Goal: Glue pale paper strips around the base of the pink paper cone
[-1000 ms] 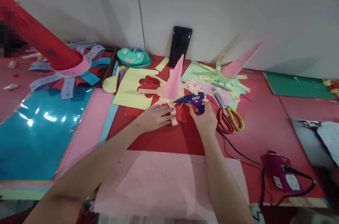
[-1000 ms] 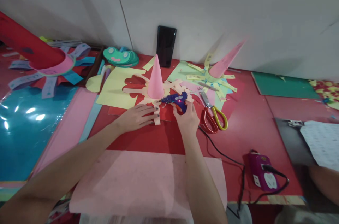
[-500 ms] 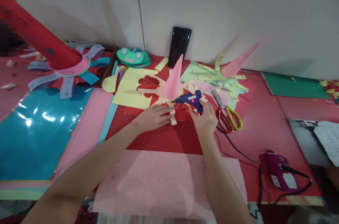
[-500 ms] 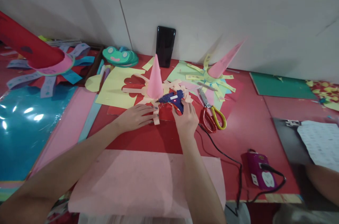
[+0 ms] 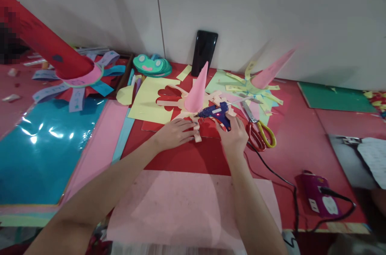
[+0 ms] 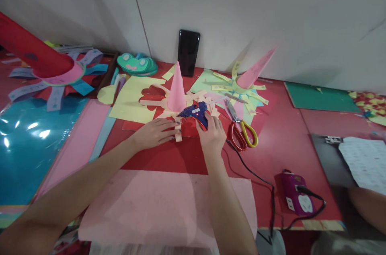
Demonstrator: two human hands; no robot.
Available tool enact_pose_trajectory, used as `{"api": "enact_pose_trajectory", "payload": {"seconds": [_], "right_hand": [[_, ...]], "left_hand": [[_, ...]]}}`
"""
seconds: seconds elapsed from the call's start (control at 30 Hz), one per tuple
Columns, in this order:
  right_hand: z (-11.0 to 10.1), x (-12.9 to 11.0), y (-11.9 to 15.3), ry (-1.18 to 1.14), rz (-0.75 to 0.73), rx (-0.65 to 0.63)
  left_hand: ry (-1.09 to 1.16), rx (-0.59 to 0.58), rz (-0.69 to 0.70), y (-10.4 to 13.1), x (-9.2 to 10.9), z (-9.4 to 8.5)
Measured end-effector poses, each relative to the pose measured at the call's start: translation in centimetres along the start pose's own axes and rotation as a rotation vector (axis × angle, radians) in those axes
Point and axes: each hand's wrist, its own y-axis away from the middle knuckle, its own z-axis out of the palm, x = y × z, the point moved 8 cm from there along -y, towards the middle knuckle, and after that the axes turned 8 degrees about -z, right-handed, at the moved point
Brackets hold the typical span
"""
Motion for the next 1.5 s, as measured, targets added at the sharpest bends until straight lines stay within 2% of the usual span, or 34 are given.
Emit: {"api": "enact_pose_trajectory", "payload": {"seconds": [0.37,0.73,1.0,1.23,1.5], "right_hand": [[0.1,0.1,0.0,-0.035,0.015,-0.014],[0.0,0.5,0.0,-0.027,0.067,-0.075],[-0.2,1.1,0.2,-0.006,0.081,-0.057],[0.0,1.3,0.2,0.009,0.103,-0.058],[-0.1,0.9,-0.1,-0.004,0.054,-0.094]], "left_hand": [[0.026,-0.075,-0.034,0.1,-0.3,0.7],[0.0,-0.019,0.007,-0.1,0.1,0.0],[0.018,-0.069,-0.017,-0.1,-0.1,0.4],[0.006,-0.059,0.006,-0.2,0.1,0.1],[0.017,-0.055,-0.007,-0.2,0.0,0.1]]}}
